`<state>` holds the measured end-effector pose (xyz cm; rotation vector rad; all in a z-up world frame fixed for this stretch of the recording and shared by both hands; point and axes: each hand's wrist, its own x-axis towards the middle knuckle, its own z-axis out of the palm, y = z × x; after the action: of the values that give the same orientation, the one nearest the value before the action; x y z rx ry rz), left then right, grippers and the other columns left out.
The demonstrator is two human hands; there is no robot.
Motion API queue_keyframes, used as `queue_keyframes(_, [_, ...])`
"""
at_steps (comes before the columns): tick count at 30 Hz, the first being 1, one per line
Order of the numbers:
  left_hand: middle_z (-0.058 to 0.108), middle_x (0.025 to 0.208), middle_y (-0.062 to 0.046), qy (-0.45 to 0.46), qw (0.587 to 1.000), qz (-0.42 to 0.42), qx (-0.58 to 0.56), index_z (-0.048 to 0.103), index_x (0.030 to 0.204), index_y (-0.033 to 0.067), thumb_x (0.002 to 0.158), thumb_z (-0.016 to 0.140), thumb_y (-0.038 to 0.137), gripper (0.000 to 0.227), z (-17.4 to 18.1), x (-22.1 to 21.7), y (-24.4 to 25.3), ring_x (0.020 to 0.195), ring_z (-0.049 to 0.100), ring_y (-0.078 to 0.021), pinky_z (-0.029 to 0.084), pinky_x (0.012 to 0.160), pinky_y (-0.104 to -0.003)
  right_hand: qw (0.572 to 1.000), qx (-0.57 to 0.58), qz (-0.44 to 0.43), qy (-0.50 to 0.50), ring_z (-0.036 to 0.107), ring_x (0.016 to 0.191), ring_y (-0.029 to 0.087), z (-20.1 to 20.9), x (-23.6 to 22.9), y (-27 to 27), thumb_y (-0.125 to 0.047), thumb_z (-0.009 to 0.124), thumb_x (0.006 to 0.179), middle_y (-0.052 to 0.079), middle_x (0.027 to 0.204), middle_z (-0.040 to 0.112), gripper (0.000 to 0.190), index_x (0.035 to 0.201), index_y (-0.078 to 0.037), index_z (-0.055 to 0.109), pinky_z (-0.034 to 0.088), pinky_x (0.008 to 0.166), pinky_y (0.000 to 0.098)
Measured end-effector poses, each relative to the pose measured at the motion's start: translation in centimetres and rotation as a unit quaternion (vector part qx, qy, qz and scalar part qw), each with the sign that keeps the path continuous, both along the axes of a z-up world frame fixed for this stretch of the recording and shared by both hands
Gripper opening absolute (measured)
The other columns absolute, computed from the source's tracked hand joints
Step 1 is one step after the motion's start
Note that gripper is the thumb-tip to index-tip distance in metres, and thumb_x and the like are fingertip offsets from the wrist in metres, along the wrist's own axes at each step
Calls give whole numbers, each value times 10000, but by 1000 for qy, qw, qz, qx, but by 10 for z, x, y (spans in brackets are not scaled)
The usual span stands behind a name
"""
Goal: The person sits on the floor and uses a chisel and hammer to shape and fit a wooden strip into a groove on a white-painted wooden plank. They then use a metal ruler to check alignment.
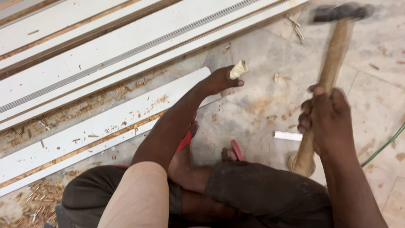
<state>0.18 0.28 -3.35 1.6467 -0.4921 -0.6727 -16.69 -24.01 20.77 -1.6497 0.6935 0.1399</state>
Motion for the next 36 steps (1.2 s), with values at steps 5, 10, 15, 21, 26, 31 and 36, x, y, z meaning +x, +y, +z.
queue_keyframes(5, [699,1281,-90,-14,996,7,83,562,1431,65,878,800,403,690,11,0,0,1180,627,-178,488,1040,-338,975,81,138,152,467,515,144,-32,-17,25,-220,561,1005,44,724,496,198,1120,-67,511,431,436,320])
queue_keyframes(10, [699,1278,-76,-13,994,7,105,551,1453,93,893,790,394,679,7,-10,2,1184,623,-179,479,1036,-347,1000,1,28,-6,501,560,106,-12,-4,-12,-262,461,1043,18,798,557,182,1130,-122,539,477,483,295])
queue_keyframes(15, [680,1278,-60,-63,993,14,95,523,1438,87,890,797,355,669,-16,-5,18,1178,610,-189,478,1023,-354,973,9,171,157,511,530,154,-30,-24,39,-273,585,1004,57,732,521,245,1032,-40,516,478,460,335])
queue_keyframes(21, [693,1129,-58,-108,993,41,39,640,1235,62,908,788,356,464,-25,-33,77,1061,645,-155,527,969,-349,993,-5,114,24,520,519,130,-2,-1,20,-247,528,1010,43,750,563,180,1056,-74,548,441,444,317])
queue_keyframes(26, [650,1049,-31,-75,993,72,60,604,1229,60,832,831,368,551,64,-23,64,970,600,-147,503,885,-331,998,-6,15,-56,485,557,103,30,-3,13,-261,544,1057,34,764,532,211,1112,-62,504,433,477,290])
queue_keyframes(31, [642,1041,-26,-24,996,81,17,594,1272,65,873,789,402,558,72,-25,31,968,594,-145,507,880,-322,1000,2,19,16,477,544,120,22,-10,12,-267,553,1051,38,751,531,224,1090,-48,538,415,465,307])
queue_keyframes(36, [666,1087,-22,5,996,88,-3,615,1300,33,867,799,430,616,68,-23,18,1005,594,-127,496,914,-312,999,3,46,-18,481,544,121,19,-7,13,-284,553,1056,43,747,531,256,1096,-32,528,430,465,306])
